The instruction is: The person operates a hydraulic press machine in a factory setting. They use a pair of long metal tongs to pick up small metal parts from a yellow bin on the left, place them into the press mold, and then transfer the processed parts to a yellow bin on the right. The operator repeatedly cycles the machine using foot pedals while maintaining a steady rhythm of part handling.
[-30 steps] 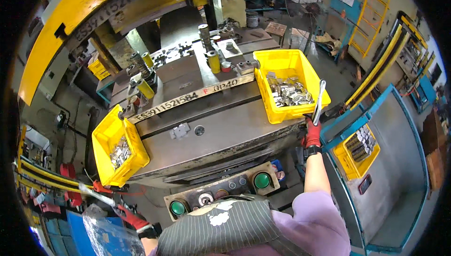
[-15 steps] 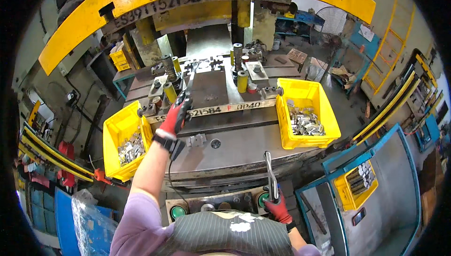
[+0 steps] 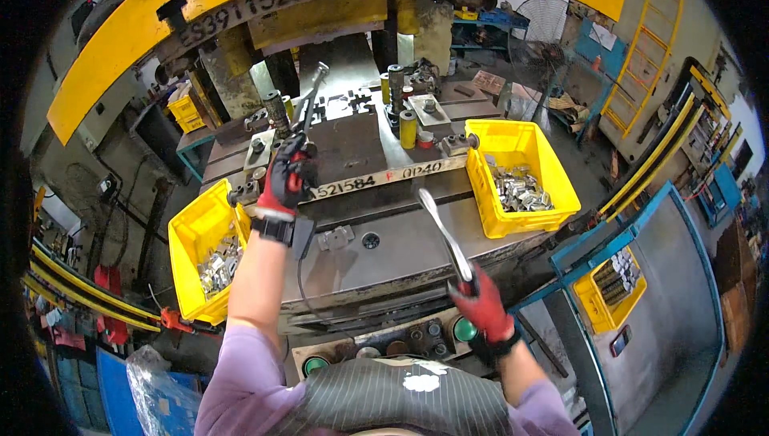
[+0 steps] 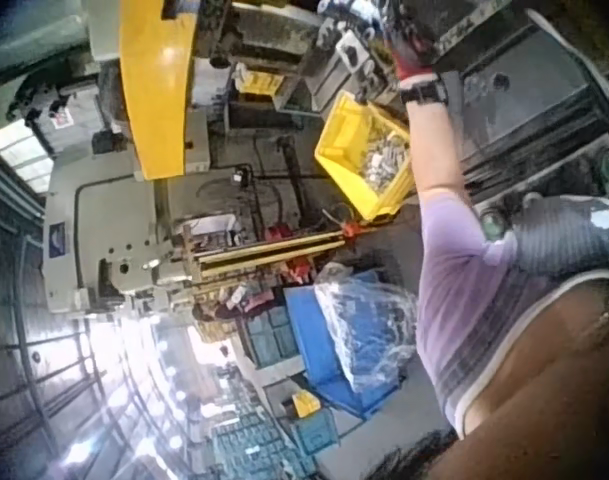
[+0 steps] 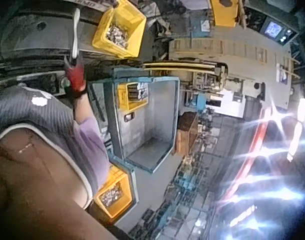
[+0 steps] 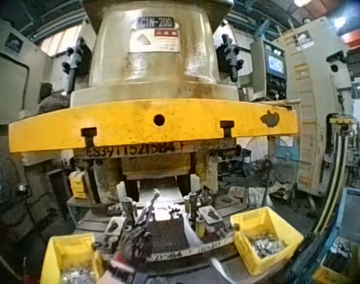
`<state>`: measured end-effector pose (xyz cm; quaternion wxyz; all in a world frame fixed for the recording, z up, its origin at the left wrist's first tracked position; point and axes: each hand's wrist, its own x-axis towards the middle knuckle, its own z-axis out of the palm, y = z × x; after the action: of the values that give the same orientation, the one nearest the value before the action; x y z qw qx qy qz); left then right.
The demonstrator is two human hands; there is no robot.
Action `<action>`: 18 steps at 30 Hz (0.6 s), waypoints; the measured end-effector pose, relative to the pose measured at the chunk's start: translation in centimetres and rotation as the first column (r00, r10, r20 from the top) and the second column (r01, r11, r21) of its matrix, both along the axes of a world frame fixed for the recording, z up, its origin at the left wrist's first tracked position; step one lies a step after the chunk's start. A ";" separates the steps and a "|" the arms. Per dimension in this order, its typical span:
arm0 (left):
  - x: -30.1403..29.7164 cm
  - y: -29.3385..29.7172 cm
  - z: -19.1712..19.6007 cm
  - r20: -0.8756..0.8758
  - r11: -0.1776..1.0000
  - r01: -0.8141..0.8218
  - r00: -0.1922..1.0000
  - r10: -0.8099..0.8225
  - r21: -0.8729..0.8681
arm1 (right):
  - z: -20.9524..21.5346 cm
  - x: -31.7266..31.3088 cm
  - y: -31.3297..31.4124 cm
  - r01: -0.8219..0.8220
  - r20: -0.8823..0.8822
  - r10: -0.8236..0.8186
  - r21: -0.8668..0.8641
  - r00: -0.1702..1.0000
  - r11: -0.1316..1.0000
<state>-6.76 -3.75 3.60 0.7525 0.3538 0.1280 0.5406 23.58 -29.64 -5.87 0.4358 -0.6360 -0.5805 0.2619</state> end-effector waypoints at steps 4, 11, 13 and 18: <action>-2.6 -10.3 -0.1 -0.219 0.971 -0.225 0.954 0.202 -0.083 | 5.0 -2.6 9.7 -0.106 0.213 0.081 0.109 0.974 0.988; -10.7 -22.0 -8.5 -0.600 0.858 -0.402 0.614 0.512 0.320 | 11.2 -9.0 26.1 -0.161 0.415 0.111 0.089 0.903 0.983; -12.4 -24.6 -8.7 -0.604 0.860 -0.460 0.627 0.492 0.223 | 10.5 -9.9 28.4 -0.142 0.518 0.093 0.054 0.850 0.988; -14.2 -28.5 -7.9 -0.527 0.723 -0.668 0.686 0.502 -0.179 | 9.3 -9.8 27.5 -0.170 0.116 0.149 0.192 0.982 0.967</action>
<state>-20.98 -32.25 -4.30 0.5367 0.2628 0.4993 0.6274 13.80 -2.19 3.44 0.4453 -0.5525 -0.6745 0.2038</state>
